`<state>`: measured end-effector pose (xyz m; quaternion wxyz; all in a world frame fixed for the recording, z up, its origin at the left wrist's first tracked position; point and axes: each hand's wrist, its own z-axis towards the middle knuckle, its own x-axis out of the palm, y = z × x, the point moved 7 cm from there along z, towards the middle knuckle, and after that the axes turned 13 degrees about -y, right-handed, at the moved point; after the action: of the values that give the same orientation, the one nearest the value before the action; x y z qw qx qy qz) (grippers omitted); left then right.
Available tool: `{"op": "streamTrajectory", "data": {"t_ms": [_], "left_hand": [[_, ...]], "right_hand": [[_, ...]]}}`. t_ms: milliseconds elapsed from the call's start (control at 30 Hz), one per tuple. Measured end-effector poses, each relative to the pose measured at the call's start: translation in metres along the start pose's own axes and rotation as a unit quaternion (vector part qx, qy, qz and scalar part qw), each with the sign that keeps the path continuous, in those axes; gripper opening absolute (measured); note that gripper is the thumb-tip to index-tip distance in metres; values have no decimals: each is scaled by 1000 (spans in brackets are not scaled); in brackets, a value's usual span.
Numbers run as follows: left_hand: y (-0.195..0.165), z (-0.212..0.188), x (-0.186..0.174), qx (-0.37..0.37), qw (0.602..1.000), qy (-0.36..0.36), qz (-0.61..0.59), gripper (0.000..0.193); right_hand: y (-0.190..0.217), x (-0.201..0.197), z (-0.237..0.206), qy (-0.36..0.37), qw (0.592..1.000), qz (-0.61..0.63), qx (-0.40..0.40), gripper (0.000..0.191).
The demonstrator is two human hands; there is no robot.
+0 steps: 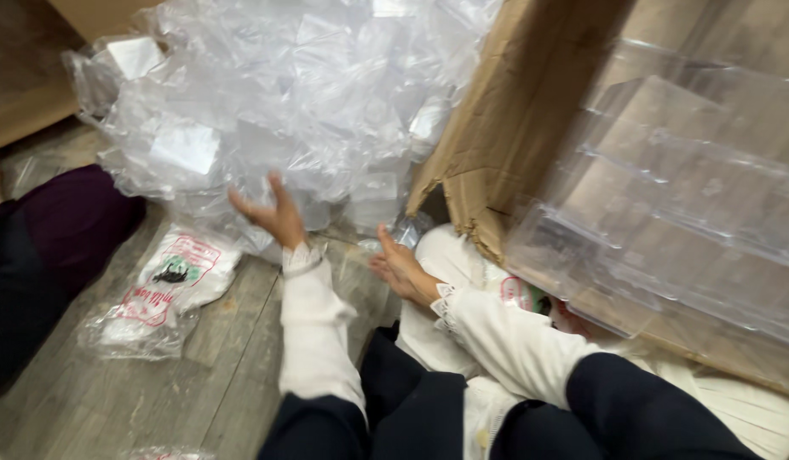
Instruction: The person sits on the floor in front of a cardboard box filled with clear plastic boxes. They take each plastic box, wrap it in a clear plastic bag, and place the wrapped box back into the cardboard box, repeating this for box after box.
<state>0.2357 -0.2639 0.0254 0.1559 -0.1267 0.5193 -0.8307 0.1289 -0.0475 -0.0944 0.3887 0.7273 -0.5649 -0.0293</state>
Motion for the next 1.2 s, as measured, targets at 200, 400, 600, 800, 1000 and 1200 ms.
{"op": "streamTrajectory", "data": {"t_ms": [200, 400, 600, 800, 1000, 1200], "left_hand": [[126, -16, -116, -367, 926, -68, 51, 127], [155, 24, -85, -426, 903, 14, 56, 126], [149, 22, -52, -328, 943, 52, -6, 116], [155, 13, -53, -355, 930, 98, -21, 116], [143, 25, -41, -206, 955, 211, 21, 120], [138, 12, -34, -157, 961, 227, -21, 131]], "right_hand": [[17, -26, 29, -318, 921, -145, -172, 126], [53, 15, 44, -265, 883, -247, -299, 130], [30, -16, 52, -279, 923, -249, -93, 124], [69, -32, 72, -330, 890, -233, -212, 109], [94, 0, 73, -304, 835, -303, -345, 95], [64, 21, 59, -222, 914, -194, -278, 104]]}}
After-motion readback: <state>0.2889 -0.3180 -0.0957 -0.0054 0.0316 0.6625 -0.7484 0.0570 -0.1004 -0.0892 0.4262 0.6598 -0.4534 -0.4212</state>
